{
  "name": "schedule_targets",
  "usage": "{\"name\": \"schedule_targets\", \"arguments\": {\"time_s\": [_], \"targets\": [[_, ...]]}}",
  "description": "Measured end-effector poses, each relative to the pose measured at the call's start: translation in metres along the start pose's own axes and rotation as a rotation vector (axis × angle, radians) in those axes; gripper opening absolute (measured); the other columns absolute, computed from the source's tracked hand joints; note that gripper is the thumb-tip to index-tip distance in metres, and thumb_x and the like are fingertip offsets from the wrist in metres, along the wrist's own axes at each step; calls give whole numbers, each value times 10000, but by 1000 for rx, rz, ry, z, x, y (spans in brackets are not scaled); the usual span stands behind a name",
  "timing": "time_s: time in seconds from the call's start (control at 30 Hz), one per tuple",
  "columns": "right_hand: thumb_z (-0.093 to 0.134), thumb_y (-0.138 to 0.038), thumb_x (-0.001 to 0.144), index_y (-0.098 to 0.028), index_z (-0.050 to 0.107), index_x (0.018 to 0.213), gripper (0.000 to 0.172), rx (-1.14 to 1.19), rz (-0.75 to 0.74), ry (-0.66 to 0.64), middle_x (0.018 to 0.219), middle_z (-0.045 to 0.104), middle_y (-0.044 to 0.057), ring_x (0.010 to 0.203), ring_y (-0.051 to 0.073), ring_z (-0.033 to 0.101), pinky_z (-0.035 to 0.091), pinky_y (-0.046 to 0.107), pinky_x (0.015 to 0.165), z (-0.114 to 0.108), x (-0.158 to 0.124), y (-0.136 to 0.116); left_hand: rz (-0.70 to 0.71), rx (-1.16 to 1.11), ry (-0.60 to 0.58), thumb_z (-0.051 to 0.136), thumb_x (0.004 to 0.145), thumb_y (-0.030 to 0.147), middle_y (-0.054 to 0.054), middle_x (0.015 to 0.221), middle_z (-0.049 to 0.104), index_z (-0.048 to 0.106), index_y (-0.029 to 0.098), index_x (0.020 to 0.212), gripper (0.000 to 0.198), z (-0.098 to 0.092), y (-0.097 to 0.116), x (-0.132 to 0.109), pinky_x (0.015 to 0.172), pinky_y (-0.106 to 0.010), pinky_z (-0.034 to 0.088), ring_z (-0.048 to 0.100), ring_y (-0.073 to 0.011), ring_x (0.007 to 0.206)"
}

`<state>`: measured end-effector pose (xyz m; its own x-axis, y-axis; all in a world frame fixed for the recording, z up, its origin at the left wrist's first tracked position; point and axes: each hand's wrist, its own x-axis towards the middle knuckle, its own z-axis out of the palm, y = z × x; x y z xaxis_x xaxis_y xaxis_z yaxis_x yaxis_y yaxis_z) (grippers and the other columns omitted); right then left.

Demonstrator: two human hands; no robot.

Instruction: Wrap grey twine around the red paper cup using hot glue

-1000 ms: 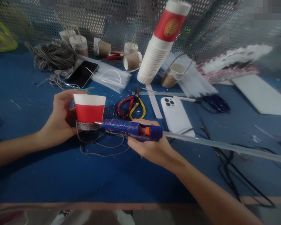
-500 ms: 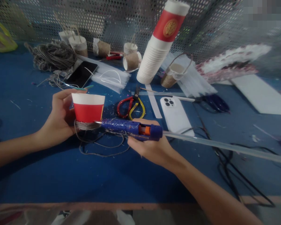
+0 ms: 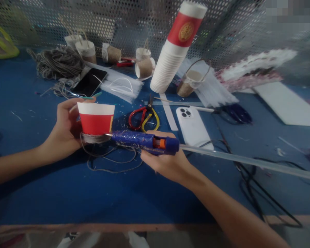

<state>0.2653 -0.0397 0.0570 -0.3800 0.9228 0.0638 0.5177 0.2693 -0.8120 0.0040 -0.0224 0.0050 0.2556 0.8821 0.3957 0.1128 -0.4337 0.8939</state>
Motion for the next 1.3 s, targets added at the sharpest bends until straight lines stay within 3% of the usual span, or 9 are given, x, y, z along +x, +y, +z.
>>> {"name": "schedule_targets", "arguments": {"time_s": [0.33,0.77,0.97,1.1,1.3], "targets": [[558,-148,721,-233,426,607,193,44,10,-13,539,496,-45,459,105,463,400,242,425,0,-2,-2,-9,-26,8,822,673,152,-113,1447,390,335,287,1245,763,0,1,0,894,-392,609,638,-213,1106],[549,-145,731,-233,410,600,210,30,-13,-3,551,506,-33,479,116,474,408,253,445,-1,-2,-2,18,-5,5,833,657,128,-119,1452,397,331,287,1266,805,-1,0,0,862,-367,621,597,-248,1188],[547,-155,728,-236,407,597,208,42,-34,14,546,506,-36,472,117,473,408,253,439,-2,-2,0,146,45,-27,871,590,95,-118,1438,405,310,295,1308,933,-6,-11,2,809,-323,647,616,-226,1189],[538,-149,735,-234,414,598,203,48,-39,18,544,495,-41,468,109,463,395,244,428,-1,-2,-1,157,30,-17,860,586,58,-140,1452,407,308,276,1318,943,-7,-14,2,826,-308,644,572,-239,1267],[539,-140,729,-232,400,588,219,47,-36,12,537,488,-44,464,103,461,399,242,437,-2,-1,-1,196,25,6,860,595,80,-131,1445,420,328,280,1304,909,-3,-12,3,740,-305,664,639,-199,1150]]}}
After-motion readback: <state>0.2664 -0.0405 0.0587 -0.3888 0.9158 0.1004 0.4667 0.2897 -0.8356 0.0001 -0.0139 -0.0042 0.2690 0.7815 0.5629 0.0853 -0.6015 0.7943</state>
